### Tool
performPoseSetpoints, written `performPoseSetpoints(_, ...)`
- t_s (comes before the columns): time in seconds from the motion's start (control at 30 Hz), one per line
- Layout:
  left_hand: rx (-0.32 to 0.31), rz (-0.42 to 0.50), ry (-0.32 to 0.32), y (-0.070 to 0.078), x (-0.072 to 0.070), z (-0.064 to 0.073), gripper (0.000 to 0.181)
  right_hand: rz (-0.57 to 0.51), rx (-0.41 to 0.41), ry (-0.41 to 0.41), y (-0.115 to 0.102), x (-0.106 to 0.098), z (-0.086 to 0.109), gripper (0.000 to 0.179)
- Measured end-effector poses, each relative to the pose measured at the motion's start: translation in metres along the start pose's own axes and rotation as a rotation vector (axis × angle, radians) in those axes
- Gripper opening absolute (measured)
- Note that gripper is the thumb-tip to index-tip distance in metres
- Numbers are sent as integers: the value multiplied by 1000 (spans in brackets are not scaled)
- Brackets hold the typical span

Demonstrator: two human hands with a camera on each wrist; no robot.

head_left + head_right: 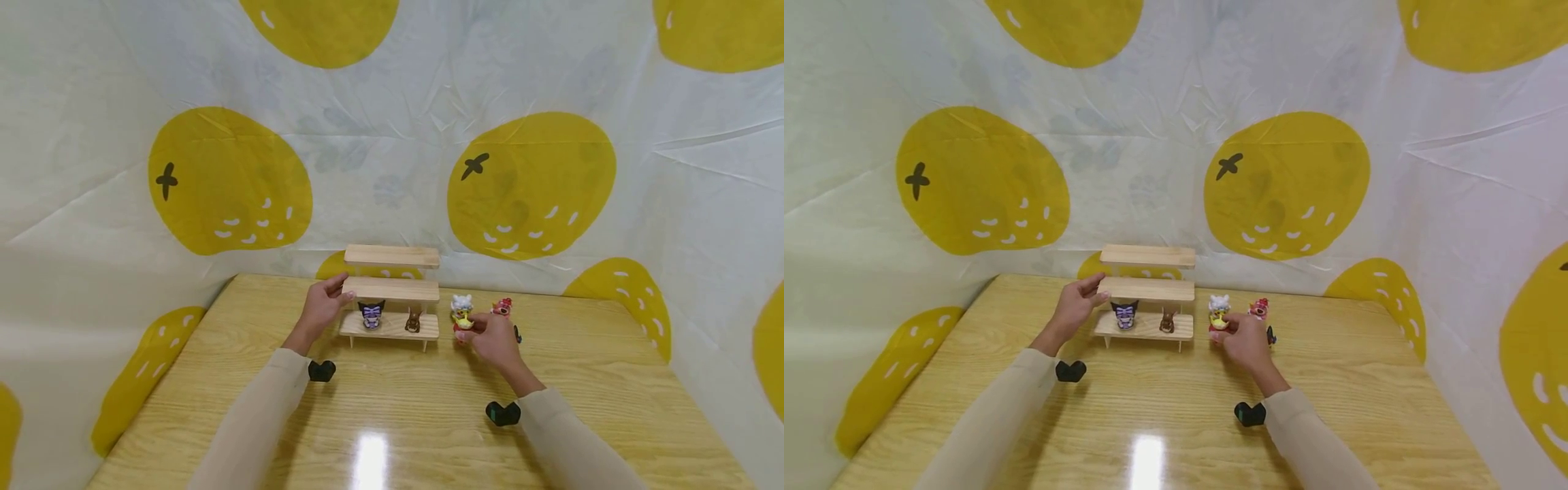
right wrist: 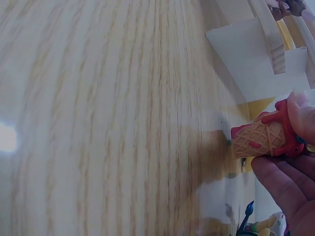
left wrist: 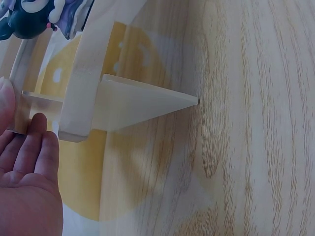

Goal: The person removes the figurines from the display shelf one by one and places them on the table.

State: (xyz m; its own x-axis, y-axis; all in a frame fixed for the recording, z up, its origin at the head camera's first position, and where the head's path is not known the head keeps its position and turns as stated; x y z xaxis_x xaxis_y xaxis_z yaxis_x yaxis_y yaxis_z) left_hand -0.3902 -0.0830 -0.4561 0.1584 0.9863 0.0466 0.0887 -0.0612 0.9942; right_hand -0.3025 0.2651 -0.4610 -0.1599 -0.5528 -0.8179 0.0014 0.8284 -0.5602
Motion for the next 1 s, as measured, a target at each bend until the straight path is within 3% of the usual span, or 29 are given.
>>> performPoseSetpoints(0.77,-12,-10,3,3,1,2,57,26,-29,-24,0,5,0,45)
performPoseSetpoints(1.0,-13,-12,15,3,-1,2,57,24,-90,-27,-3,3,1,47)
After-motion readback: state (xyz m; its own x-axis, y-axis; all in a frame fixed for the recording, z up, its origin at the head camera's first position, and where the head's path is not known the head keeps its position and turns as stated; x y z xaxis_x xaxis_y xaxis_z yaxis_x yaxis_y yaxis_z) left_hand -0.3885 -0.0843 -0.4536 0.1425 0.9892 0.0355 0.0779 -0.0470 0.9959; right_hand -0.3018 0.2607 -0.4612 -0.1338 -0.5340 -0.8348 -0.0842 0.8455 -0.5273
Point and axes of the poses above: each hand's wrist, its own z-axis away from the middle knuckle, its own x-axis out of the palm, y = z × x, the point moved 7 cm from there along -z, towards the middle knuckle, and after that the axes turned 12 degrees about z, right-handed, at the moved point
